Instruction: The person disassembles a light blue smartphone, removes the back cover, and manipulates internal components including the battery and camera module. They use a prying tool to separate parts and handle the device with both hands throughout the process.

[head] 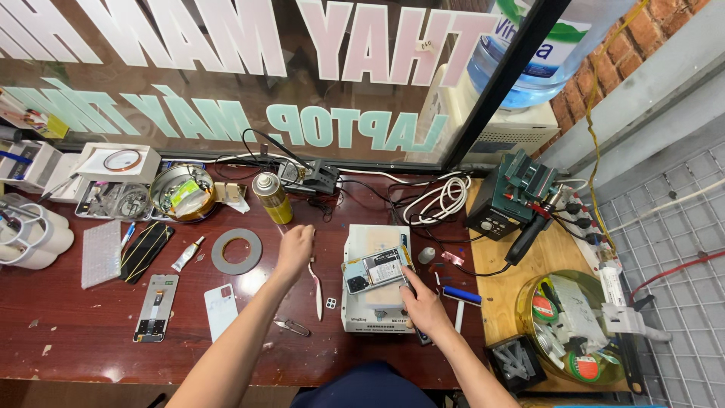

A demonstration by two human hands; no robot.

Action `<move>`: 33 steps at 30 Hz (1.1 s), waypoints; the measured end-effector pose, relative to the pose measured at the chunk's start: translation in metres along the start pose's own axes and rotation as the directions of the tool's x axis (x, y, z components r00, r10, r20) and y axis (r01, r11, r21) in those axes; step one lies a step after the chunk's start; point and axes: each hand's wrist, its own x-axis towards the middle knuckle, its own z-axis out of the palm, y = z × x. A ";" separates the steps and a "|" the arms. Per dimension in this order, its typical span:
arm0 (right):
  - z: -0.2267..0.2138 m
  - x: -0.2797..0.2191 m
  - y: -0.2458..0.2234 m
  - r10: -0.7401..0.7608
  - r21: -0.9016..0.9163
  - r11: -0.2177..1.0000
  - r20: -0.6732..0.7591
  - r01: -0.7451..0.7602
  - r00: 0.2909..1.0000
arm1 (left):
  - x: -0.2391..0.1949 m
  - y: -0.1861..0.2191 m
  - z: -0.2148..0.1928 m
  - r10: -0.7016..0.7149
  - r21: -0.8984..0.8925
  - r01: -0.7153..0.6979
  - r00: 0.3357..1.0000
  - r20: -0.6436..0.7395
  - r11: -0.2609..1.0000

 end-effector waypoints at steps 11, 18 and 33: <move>0.001 -0.020 -0.039 0.009 -0.289 0.957 0.017 -0.004 1.000 | -0.070 -0.084 -0.012 -0.393 -0.305 0.413 0.911 0.127 0.858; 0.005 -0.014 -0.030 -0.176 -0.291 0.942 -0.005 0.167 0.984 | -0.079 -0.108 -0.013 -0.371 -0.245 0.404 0.913 0.172 0.881; -0.025 -0.025 -0.005 0.089 0.327 0.944 -0.153 -0.035 0.984 | -0.090 0.055 0.036 0.393 0.307 -0.434 0.900 0.189 0.847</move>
